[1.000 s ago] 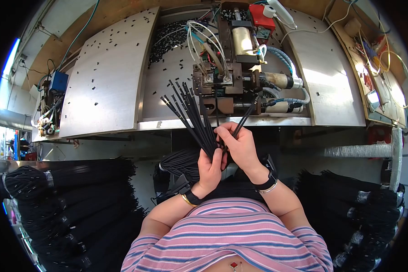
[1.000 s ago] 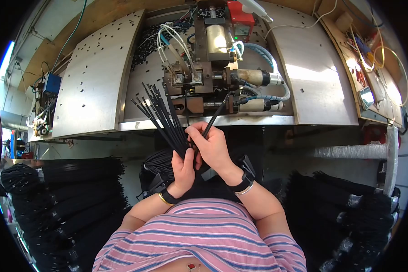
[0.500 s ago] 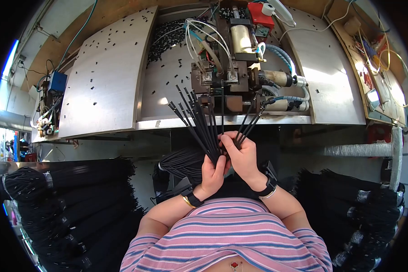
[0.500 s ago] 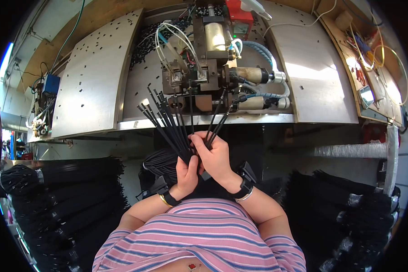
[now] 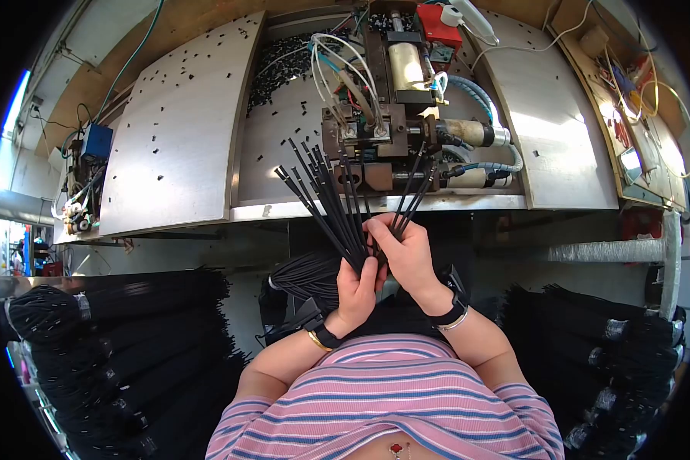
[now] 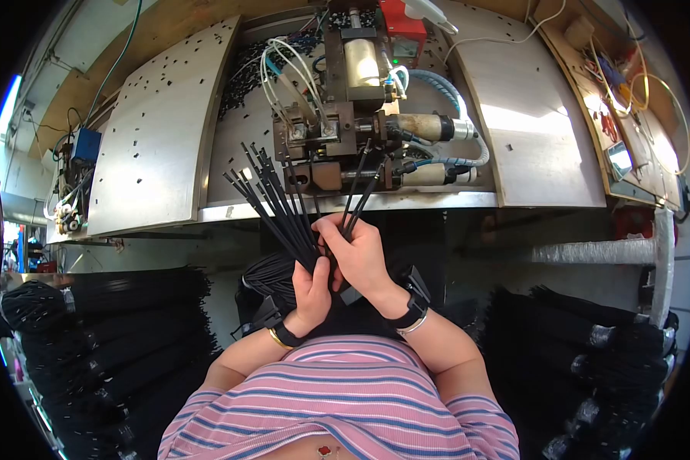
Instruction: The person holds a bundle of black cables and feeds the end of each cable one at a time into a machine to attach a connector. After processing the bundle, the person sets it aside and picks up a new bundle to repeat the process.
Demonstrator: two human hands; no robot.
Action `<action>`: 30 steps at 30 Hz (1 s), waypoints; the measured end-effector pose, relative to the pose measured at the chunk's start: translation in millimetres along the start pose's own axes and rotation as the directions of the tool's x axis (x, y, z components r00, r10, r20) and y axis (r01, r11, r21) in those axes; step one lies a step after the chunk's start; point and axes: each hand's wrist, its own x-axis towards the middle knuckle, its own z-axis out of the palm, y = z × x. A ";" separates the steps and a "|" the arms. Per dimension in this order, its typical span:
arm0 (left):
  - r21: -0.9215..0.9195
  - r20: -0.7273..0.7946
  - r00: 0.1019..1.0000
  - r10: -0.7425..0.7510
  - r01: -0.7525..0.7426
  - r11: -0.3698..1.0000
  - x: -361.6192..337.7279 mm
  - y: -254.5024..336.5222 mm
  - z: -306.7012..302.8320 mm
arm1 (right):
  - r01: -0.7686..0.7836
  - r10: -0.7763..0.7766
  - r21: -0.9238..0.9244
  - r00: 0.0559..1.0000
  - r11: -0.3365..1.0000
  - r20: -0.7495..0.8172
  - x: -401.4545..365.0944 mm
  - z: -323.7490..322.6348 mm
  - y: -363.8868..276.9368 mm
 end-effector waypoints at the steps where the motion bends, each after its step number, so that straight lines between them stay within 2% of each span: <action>1: -0.006 0.004 1.000 -0.008 0.008 1.000 0.3 0.4 0.6 | -0.013 0.013 0.004 1.000 1.000 0.014 0.7 -1.2 -1.0; 7: 0.001 0.018 1.000 -0.016 0.016 1.000 1.2 -2.3 0.6 | -0.060 0.062 -0.025 0.994 0.998 0.088 -1.3 -2.5 -11.7; 11: 0.034 0.037 0.999 -0.014 0.012 0.999 -1.9 -0.3 2.1 | 0.047 -0.042 -0.065 0.997 0.997 0.072 -6.6 -2.6 -5.9; 14: 0.053 0.032 0.999 -0.016 0.014 0.998 -0.7 1.5 6.6 | 0.145 -0.146 -0.109 0.989 0.983 0.001 -11.2 -1.9 -4.2; 18: 0.023 0.033 0.999 -0.013 0.012 1.000 0.9 2.2 2.9 | 0.125 -0.130 -0.058 0.987 0.990 -0.091 -10.1 2.1 -5.3; 22: 0.019 0.009 1.000 0.013 -0.013 1.000 5.6 1.8 4.4 | 0.019 -0.018 0.004 0.999 1.000 -0.051 -3.0 -1.2 -12.6; 30: 0.057 -0.052 0.997 0.054 -0.051 0.997 9.4 6.9 10.3 | -0.040 0.040 0.011 0.999 0.999 -0.015 -0.5 -0.5 -20.3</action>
